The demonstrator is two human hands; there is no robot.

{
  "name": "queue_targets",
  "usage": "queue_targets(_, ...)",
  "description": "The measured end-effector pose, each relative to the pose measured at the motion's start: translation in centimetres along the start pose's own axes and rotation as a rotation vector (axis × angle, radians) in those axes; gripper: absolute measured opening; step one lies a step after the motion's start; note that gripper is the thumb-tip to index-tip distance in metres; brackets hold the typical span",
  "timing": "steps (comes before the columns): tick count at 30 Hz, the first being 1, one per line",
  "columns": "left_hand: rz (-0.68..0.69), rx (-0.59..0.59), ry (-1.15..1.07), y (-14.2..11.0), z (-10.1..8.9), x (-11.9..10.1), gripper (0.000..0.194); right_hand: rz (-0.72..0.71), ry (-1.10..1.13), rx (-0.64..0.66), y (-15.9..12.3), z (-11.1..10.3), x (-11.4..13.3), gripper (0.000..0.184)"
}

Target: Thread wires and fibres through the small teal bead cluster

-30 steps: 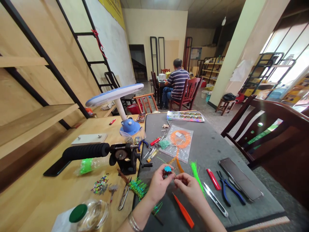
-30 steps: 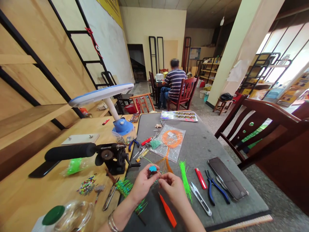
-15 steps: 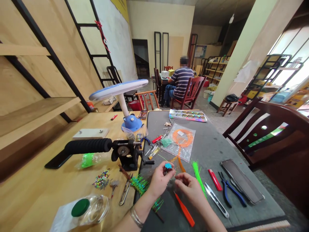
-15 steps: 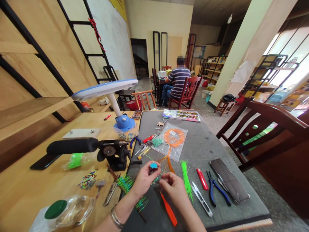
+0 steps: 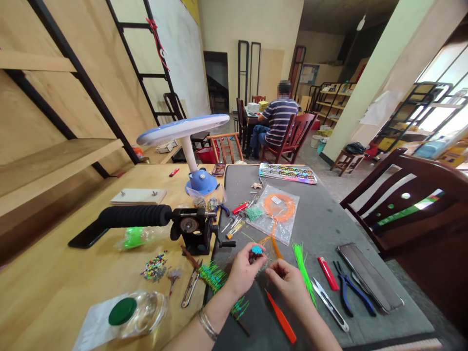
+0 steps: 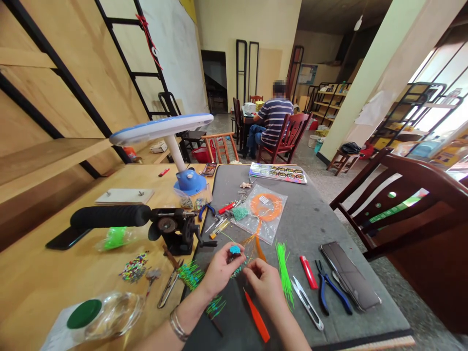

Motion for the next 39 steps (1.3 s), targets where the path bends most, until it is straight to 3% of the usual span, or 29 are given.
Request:
queue_targets(10, -0.012, 0.003, 0.034, -0.1, 0.0, 0.2, 0.016, -0.031, -0.011, 0.005, 0.0, 0.0, 0.0, 0.015)
queue_targets(15, -0.001, 0.004, 0.019, 0.0, 0.1, 0.2, 0.015, -0.070, -0.068, -0.038, 0.4, 0.0, 0.4, 0.022)
queue_targets(21, -0.016, 0.005, 0.015, -0.1, 0.0, 0.4, 0.016, -0.048, -0.060, 0.034, 0.3, 0.3, -0.3, 0.020)
queue_targets(27, 0.005, -0.006, 0.024, 0.0, 0.0, 0.6, 0.015, -0.073, -0.103, -0.009, 0.5, 0.0, -0.4, 0.026)
queue_targets(32, -0.007, -0.002, 0.007, 0.1, 0.2, 0.8, 0.015, -0.068, -0.068, 0.028, 0.8, 0.4, -0.7, 0.021)
queue_targets(39, -0.017, 0.034, 0.037, 0.0, 0.6, 0.8, 0.015, -0.058, -0.038, 0.003, 1.1, -1.0, -0.5, 0.032)
Point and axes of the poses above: each hand's wrist, its own y-axis towards the middle knuckle, its own z-axis out of the palm, x = y × z, the point moved 10 cm from there along y, towards the middle knuckle, and after that the axes turned 10 degrees about -x, right-handed, at the moved point
